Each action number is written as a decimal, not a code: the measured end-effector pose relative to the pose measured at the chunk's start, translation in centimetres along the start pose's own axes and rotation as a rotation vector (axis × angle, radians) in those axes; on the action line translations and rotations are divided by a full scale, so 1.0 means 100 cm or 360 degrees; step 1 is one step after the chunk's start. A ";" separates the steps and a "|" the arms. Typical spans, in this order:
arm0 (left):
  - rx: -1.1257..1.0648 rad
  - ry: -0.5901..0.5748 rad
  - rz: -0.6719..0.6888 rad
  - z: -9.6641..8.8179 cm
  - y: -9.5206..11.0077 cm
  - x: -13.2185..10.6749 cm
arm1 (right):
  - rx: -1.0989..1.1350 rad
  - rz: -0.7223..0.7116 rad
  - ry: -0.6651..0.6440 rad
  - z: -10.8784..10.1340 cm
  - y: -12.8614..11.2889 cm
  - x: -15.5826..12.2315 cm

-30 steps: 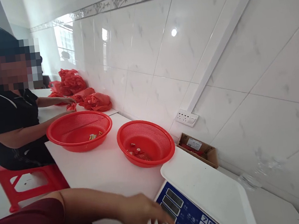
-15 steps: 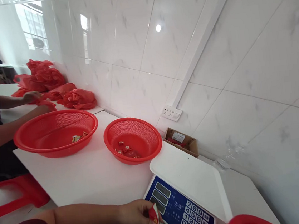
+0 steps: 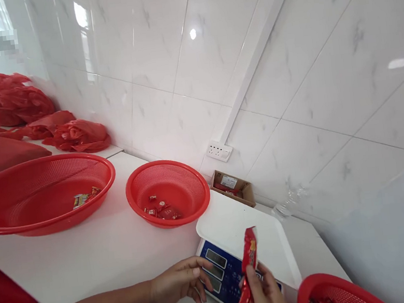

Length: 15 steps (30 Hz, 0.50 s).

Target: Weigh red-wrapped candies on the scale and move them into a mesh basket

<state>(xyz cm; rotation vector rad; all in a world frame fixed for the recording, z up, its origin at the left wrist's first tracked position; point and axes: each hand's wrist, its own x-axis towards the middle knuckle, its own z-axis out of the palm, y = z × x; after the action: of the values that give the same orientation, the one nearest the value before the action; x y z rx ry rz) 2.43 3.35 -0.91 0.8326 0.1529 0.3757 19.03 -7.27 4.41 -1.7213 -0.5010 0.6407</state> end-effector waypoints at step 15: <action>-0.0444 0.0540 0.0465 -0.016 0.052 0.001 | 0.0562 -0.0206 0.0186 0.006 -0.024 0.052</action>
<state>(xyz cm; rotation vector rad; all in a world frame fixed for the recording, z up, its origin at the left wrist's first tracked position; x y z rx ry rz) 0.65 7.70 1.90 0.5096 0.2878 0.7954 22.63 -2.97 5.83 -1.3719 -0.3870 0.4988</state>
